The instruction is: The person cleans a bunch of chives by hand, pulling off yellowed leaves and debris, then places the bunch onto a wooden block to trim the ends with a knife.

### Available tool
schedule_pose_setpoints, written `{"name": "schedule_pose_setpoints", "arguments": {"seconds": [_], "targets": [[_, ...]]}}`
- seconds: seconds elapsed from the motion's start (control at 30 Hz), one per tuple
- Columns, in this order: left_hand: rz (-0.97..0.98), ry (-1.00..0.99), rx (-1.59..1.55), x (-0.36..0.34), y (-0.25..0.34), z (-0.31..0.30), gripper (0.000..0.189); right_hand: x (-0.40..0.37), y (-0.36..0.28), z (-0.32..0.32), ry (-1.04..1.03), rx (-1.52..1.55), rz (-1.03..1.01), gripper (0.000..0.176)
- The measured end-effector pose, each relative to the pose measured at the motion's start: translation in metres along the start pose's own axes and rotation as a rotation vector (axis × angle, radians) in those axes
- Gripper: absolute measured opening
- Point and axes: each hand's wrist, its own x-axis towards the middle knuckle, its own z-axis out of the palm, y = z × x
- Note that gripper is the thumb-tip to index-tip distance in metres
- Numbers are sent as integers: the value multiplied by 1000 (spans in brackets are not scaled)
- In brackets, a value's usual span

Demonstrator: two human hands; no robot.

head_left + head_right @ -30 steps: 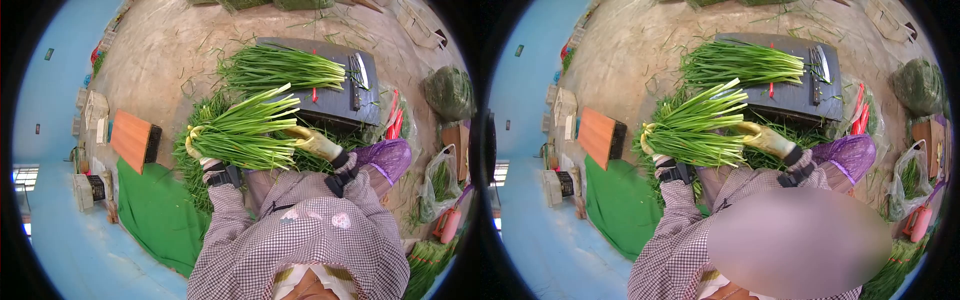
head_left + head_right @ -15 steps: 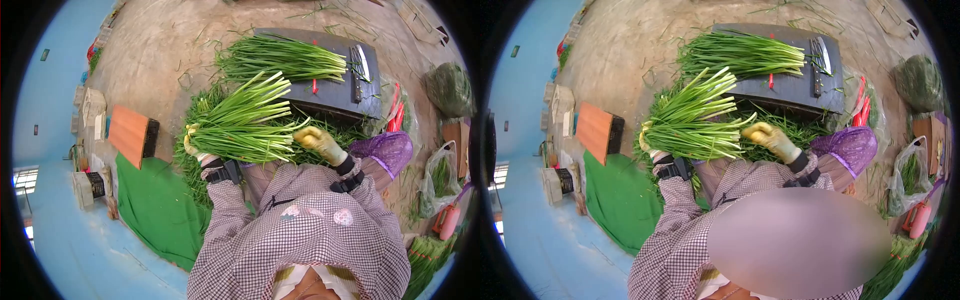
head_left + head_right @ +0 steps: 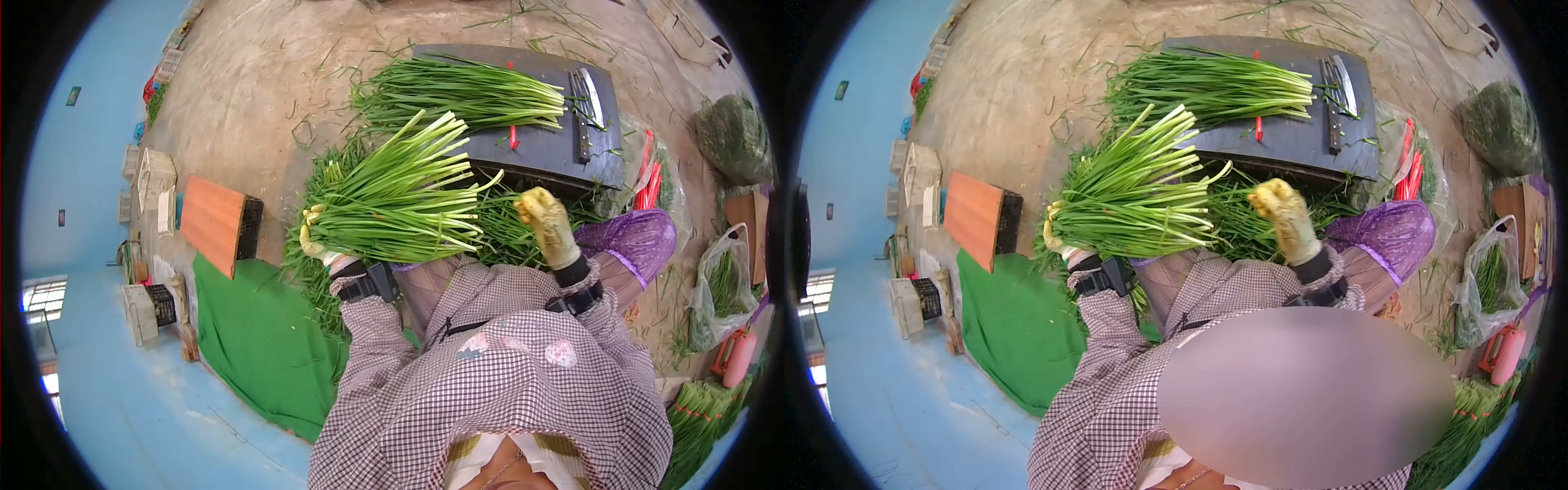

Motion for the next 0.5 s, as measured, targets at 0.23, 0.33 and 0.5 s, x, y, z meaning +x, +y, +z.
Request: {"name": "schedule_pose_setpoints", "arguments": {"seconds": [0.23, 0.33, 0.5], "targets": [[22, 8, 51, 3, -1, -3, 31, -3, 15, -61, -121, -1960, 173, 51], [-37, -1, 2, -3, -5, 8, 31, 0, 2, -4, -571, -774, -250, 67], [-40, 19, -8, 1, -2, 11, 28, 1, 26, 50, -394, -188, -50, 31]]}}
